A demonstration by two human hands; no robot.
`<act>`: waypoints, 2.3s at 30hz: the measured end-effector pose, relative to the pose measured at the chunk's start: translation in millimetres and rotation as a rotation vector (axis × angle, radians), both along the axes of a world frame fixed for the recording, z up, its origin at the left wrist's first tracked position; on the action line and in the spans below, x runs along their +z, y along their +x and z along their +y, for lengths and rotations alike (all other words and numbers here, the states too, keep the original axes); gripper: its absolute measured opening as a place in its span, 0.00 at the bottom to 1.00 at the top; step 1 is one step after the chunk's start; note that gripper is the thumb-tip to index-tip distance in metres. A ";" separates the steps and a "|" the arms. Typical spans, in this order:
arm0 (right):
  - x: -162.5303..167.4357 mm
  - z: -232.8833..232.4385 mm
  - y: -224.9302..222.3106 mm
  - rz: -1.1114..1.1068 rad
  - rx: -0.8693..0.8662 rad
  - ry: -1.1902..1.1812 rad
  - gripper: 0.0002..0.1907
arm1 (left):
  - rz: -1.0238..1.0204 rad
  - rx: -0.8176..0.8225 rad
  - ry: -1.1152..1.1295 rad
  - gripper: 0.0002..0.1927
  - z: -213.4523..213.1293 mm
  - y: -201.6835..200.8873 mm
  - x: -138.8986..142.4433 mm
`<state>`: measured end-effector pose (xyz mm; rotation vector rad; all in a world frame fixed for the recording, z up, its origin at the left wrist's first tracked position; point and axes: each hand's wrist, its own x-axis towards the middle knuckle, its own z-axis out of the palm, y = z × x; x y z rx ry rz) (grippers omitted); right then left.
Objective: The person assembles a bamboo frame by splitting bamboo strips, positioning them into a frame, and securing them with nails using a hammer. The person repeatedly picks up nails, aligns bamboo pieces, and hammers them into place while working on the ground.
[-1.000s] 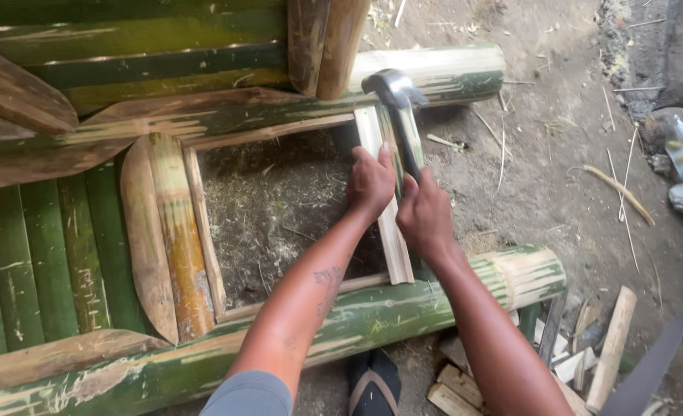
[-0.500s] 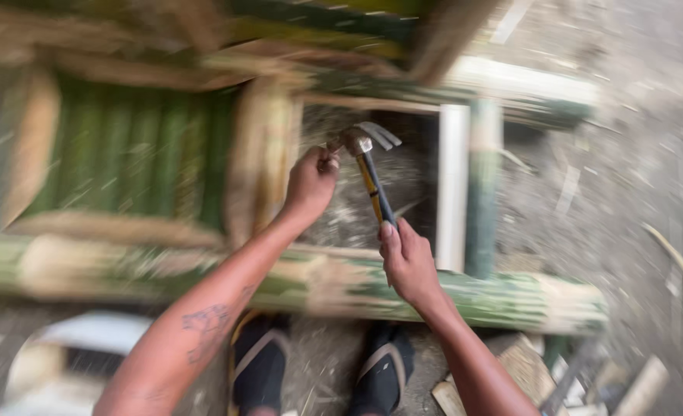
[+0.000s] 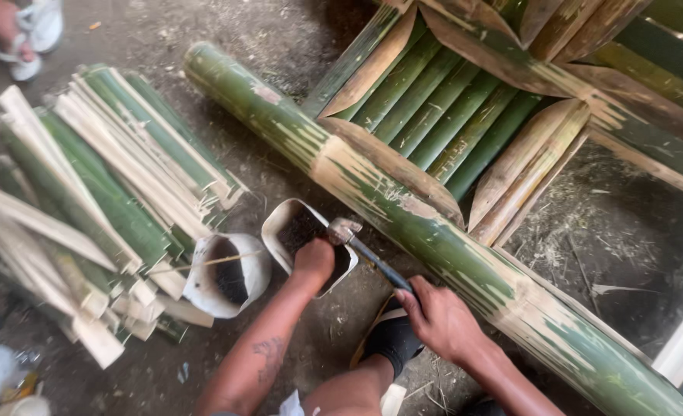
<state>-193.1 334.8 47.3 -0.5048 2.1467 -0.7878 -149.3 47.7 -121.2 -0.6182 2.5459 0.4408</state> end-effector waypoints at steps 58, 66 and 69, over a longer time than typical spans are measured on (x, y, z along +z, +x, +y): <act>-55.7 313.3 189.3 0.199 -1.461 0.056 0.17 | 0.361 -1.160 1.041 0.05 521.0 -121.5 -9.5; -49.7 308.7 185.6 0.100 -1.404 0.201 0.16 | 0.335 -1.125 1.079 0.07 520.8 -124.9 -18.7; -40.6 306.4 190.1 0.313 -1.433 0.079 0.16 | 0.314 -1.139 1.065 0.10 520.2 -125.4 -18.8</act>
